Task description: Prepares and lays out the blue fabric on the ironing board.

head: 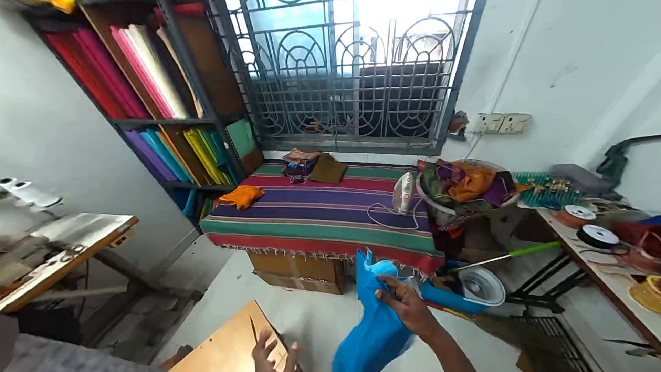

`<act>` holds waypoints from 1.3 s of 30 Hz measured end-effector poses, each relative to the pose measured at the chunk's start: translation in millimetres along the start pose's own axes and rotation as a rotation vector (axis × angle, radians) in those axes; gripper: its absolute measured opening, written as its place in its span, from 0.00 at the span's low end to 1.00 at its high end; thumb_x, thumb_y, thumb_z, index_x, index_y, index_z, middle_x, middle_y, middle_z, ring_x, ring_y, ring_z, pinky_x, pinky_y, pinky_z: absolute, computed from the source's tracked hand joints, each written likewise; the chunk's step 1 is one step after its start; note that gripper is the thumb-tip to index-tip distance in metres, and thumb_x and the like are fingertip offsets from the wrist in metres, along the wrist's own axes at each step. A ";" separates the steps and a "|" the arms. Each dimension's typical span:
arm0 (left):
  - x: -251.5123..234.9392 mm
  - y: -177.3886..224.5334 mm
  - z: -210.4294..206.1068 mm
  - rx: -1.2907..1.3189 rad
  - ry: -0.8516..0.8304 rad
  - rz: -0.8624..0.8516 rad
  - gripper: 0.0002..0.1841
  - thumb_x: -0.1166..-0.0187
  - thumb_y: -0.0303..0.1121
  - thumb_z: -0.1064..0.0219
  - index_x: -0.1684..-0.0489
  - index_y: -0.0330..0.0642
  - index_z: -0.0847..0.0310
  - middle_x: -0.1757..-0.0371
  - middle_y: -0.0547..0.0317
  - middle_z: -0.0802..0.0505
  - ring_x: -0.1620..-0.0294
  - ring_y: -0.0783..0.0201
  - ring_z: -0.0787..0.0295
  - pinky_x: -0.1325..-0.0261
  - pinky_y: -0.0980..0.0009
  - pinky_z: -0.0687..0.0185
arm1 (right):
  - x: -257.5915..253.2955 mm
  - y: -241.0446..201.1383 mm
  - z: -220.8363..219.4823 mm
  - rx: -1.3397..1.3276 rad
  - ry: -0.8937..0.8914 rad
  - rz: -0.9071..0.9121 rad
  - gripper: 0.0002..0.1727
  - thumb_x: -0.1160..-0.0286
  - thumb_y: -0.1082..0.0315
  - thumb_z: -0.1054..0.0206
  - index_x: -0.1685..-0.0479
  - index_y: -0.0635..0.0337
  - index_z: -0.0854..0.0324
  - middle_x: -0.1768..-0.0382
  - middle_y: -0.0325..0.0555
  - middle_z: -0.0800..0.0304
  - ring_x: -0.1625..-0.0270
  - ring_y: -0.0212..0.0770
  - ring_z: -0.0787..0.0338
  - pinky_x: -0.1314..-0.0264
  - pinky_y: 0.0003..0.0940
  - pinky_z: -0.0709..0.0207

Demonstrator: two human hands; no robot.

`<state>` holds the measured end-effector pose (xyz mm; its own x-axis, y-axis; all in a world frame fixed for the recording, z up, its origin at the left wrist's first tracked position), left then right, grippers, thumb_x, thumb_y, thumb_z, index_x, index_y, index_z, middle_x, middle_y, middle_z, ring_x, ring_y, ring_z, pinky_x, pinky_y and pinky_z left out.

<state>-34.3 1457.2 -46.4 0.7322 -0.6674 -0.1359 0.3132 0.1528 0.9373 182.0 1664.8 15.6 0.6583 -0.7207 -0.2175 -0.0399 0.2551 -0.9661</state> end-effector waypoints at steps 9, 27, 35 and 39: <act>-189.8 84.0 -106.1 -0.018 -0.294 -0.799 0.24 0.26 0.52 0.28 0.43 0.42 0.11 0.47 0.54 0.03 0.41 0.57 0.08 0.25 0.42 0.30 | -144.9 -8.4 24.4 0.159 -0.454 -0.074 0.22 0.18 0.67 0.34 0.29 0.65 0.23 0.49 0.42 0.07 0.51 0.25 0.10 0.41 0.26 0.17; -470.5 25.0 -102.9 -0.024 -0.168 -0.095 0.20 0.29 0.43 0.23 0.49 0.35 0.13 0.60 0.57 0.06 0.61 0.69 0.09 0.51 0.67 0.13 | -492.1 46.8 73.5 0.437 -0.536 -0.009 0.22 0.28 0.61 0.24 0.36 0.59 0.15 0.56 0.43 0.05 0.55 0.32 0.08 0.45 0.36 0.15; -608.1 17.4 -85.1 -0.188 -0.608 -0.170 0.22 0.24 0.38 0.25 0.32 0.43 0.14 0.33 0.50 0.10 0.29 0.59 0.17 0.21 0.59 0.26 | -561.8 75.0 54.4 0.665 -0.674 -0.175 0.19 0.31 0.56 0.21 0.55 0.67 0.10 0.61 0.57 0.07 0.54 0.52 0.08 0.44 0.57 0.20; -676.0 -14.9 -85.1 -0.065 -0.765 -0.027 0.21 0.22 0.34 0.28 0.32 0.37 0.17 0.36 0.51 0.10 0.42 0.65 0.13 0.34 0.64 0.19 | -583.3 98.6 43.7 0.633 -0.501 -0.236 0.16 0.28 0.60 0.23 0.58 0.67 0.09 0.64 0.56 0.07 0.57 0.51 0.09 0.48 0.56 0.20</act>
<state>-482.5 1968.0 4.2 0.1088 -0.9863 0.1240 0.3775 0.1564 0.9127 -173.1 2138.5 53.3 0.8582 -0.4672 0.2127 0.4718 0.5546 -0.6854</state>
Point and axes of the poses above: each hand's wrist, its own x-axis away from the middle knuckle, its own z-axis out of the back of the hand, y = z × x, the point moved 2 cm from there along -x, towards the middle knuckle
